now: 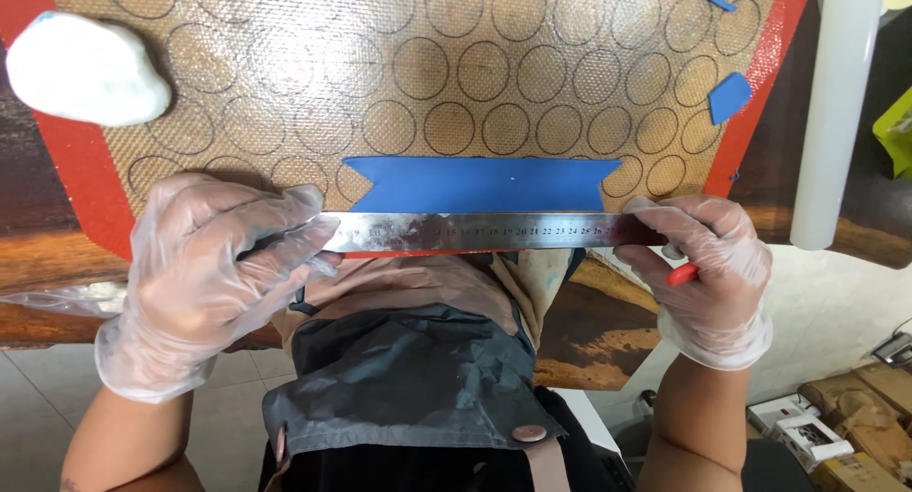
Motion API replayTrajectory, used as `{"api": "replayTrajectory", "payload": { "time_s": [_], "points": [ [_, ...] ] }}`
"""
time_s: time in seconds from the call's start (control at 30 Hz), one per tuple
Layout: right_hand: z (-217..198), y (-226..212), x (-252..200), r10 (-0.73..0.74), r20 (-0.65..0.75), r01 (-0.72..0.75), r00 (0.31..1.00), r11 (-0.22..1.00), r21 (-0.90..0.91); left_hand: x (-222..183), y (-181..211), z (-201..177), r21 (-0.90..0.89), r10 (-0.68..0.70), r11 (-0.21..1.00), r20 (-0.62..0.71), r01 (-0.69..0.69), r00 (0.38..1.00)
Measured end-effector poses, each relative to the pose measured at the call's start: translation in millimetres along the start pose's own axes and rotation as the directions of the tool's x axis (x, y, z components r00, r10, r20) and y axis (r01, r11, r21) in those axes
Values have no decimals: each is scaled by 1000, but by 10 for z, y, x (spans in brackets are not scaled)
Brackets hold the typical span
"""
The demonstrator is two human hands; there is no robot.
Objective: Measuring and cutting a strip of blue fondant into a banner shape using a ruler and a craft knife.
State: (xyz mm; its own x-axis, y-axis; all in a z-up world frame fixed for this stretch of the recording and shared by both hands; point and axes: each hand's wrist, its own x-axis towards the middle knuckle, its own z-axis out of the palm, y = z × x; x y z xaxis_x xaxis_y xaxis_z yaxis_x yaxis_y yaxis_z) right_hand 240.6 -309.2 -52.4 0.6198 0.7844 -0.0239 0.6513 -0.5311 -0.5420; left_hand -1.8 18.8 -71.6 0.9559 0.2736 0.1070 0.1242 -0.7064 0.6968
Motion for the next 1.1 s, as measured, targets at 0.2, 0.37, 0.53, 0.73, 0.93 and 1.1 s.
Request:
{"api": "replayTrajectory", "payload": {
  "time_s": [0.2, 0.37, 0.53, 0.73, 0.93, 1.1],
  "points": [
    [-1, 27, -34, 8, 1, -8, 1000, 1000, -4, 26, 19, 9, -19, -13, 1000, -36, 12, 999],
    [-41, -8, -11, 59, 20, -59, 998, 998, -16, 20, -11, 13, 26, 53, 998, -39, -52, 998],
    [-75, -59, 43, 137, 75, -144, 988, 984, 101, 16, -46, 12, 63, 110, 992, -32, -108, 993],
    [-64, 10, 30, 101, 93, -105, 991, 994, 40, 15, -53, 14, 52, 109, 993, -22, -108, 994],
    [-63, 25, 16, 99, 90, -101, 991, 995, 13, 19, -25, 27, 51, 100, 994, -57, -98, 993],
    [-67, 23, 32, 77, 93, -78, 993, 997, 7, 49, -19, 13, 46, 125, 991, -57, -122, 991]
  ]
}}
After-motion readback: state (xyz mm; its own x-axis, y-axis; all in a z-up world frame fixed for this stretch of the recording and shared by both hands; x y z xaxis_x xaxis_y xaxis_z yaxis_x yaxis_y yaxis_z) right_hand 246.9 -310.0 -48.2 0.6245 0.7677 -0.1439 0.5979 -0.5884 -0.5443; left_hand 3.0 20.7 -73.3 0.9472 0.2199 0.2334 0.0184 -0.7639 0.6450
